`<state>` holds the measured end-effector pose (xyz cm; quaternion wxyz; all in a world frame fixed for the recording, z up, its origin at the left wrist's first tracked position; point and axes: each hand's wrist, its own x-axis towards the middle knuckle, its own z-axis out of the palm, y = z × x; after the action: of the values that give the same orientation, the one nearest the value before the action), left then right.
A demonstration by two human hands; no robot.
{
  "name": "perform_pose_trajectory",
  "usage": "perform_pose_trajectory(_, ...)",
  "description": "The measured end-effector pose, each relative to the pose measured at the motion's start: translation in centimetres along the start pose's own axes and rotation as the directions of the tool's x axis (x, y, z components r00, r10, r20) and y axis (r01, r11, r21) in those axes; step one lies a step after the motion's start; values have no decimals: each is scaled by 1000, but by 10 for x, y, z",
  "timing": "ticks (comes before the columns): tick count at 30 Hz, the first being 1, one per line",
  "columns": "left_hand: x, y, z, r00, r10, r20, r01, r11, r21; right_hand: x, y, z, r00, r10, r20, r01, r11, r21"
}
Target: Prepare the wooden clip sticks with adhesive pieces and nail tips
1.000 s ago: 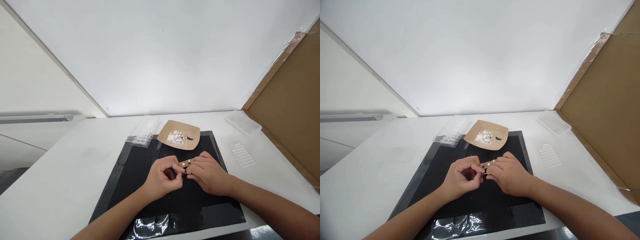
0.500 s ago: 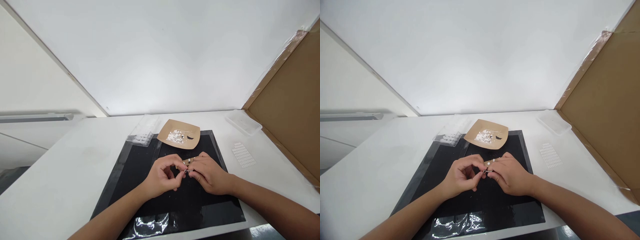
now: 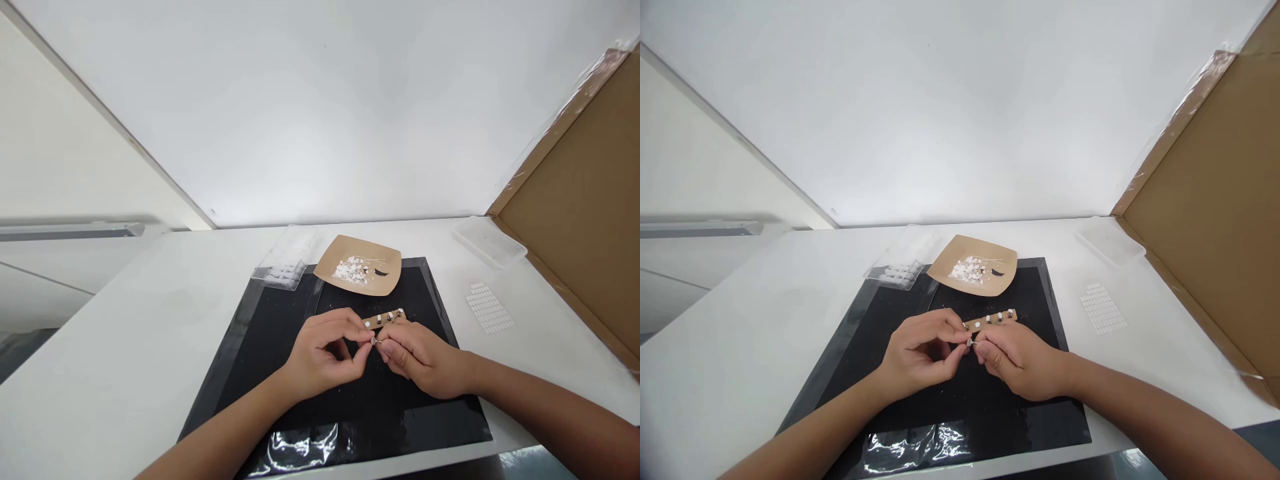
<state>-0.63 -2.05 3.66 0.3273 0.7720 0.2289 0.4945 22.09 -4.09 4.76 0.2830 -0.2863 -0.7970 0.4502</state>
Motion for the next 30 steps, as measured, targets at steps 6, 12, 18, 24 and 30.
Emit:
perform_pose_trajectory(6, 2, 2, -1, 995, 100, -5, -99, 994, 47, 0, -7, -1, 981, 143, 133, -180, 926, 333)
perform_pose_trajectory(12, 3, 2, -5, 988, 152, 30, -153, 986, 72, -2, -3, 1, 966, 142, 216, -238, 814, 529)
perform_pose_trajectory(18, 1, 4, -6, 997, 62, 53, -66, 995, 71, -4, -4, 3, 970, 158, 183, -228, 848, 479)
perform_pose_trajectory(24, -2, 2, -5, 999, -6, 49, 2, 997, 72, -1, 5, 4, 1000, 12, -16, -11, 995, 98)
perform_pose_trajectory(30, -1, 1, -5, 998, -12, 59, 9, 999, 52, 0, 3, 4, 996, 85, -34, -80, 988, 134)
